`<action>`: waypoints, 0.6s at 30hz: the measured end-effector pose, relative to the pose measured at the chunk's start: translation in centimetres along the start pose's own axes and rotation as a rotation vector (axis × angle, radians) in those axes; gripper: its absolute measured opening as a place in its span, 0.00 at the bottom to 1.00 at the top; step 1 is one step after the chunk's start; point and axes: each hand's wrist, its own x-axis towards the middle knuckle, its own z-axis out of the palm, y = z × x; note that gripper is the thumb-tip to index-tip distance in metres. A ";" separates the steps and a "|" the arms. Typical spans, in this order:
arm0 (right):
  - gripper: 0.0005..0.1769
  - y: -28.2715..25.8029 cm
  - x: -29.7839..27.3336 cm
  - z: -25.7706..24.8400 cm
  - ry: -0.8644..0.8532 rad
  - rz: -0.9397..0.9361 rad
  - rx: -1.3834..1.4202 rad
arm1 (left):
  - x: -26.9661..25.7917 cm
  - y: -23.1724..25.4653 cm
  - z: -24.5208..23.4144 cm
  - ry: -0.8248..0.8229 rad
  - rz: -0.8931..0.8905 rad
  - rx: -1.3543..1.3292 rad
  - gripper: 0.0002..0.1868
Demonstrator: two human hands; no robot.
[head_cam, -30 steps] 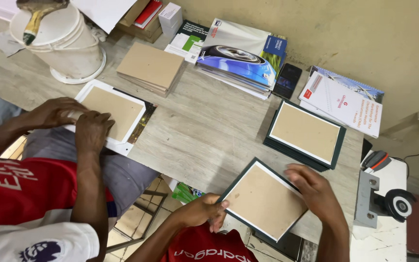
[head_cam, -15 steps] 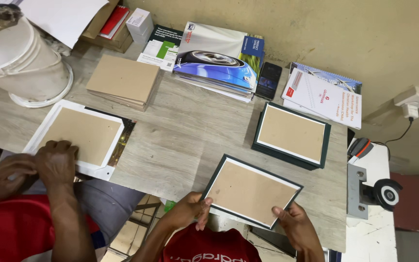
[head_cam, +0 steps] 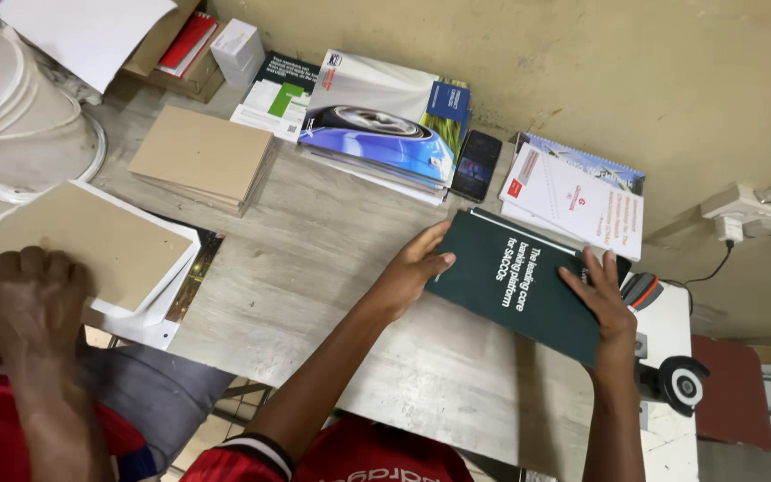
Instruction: The person aligns a beige book cover onto a white backing sheet and presses it down to adhere. They repeat this process for several units, stacking the finished items on the right side of the table.
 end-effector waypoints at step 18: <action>0.32 9.6 -2.6 1.4 -0.078 0.610 0.181 | 6.4 -6.1 1.2 0.047 -0.302 0.511 0.39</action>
